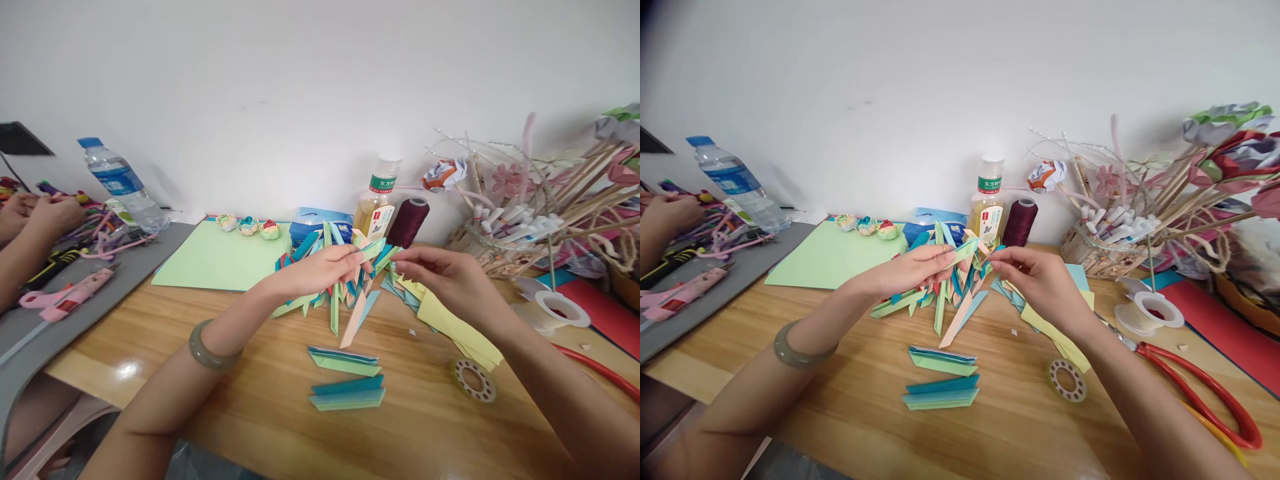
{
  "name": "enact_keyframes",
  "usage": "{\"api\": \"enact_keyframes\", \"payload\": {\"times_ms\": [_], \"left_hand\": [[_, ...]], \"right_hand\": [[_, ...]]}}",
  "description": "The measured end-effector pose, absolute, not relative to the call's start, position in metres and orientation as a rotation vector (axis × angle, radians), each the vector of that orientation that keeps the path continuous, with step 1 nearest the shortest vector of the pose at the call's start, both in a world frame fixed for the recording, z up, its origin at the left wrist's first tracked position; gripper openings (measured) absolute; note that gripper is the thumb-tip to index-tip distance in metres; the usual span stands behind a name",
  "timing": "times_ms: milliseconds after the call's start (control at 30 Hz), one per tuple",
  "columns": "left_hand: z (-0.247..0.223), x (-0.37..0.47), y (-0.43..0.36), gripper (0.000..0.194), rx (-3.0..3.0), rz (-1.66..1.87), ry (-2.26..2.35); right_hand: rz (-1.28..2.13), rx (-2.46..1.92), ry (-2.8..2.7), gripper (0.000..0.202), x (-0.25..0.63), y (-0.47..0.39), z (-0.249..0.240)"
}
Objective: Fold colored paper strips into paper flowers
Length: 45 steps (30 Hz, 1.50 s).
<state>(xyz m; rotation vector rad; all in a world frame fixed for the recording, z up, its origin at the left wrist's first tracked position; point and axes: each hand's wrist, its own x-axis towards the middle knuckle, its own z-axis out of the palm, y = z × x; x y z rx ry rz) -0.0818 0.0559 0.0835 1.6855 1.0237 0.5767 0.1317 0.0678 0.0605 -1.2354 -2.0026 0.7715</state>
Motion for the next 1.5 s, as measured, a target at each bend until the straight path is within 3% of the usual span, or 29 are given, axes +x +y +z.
{"api": "enact_keyframes", "payload": {"times_ms": [167, 400, 567, 733, 833, 1333, 1500], "left_hand": [[0.083, -0.094, 0.065, 0.032, 1.644, 0.615, 1.115], [0.079, -0.109, 0.08, 0.031, 1.567, 0.828, 1.094], [0.08, -0.116, 0.085, 0.031, 1.512, 0.877, 1.079], [0.08, -0.118, 0.087, 0.031, 1.465, 0.906, 1.065], [0.08, -0.118, 0.088, 0.031, 1.45, 0.932, 1.044], [0.081, -0.123, 0.089, 0.031, 1.466, 0.961, 1.02], [0.082, -0.121, 0.087, 0.032, 1.481, 0.946, 1.023]], "right_hand": [[0.567, -1.181, -2.393, 0.022, 0.133, 0.075, 0.043], [0.529, -1.068, -2.524, 0.022, 0.131, 0.073, 0.033], [0.483, -0.927, -2.668, 0.03, 0.11, 0.049, 0.036], [0.173, -0.788, -2.858, 0.032, 0.085, 0.039, 0.027], [-0.033, -0.801, -2.836, 0.021, 0.078, 0.049, 0.021], [-0.261, -0.633, -2.786, 0.029, 0.097, 0.05, 0.018], [-0.365, -0.61, -2.805, 0.024, 0.093, 0.051, 0.011]]}}
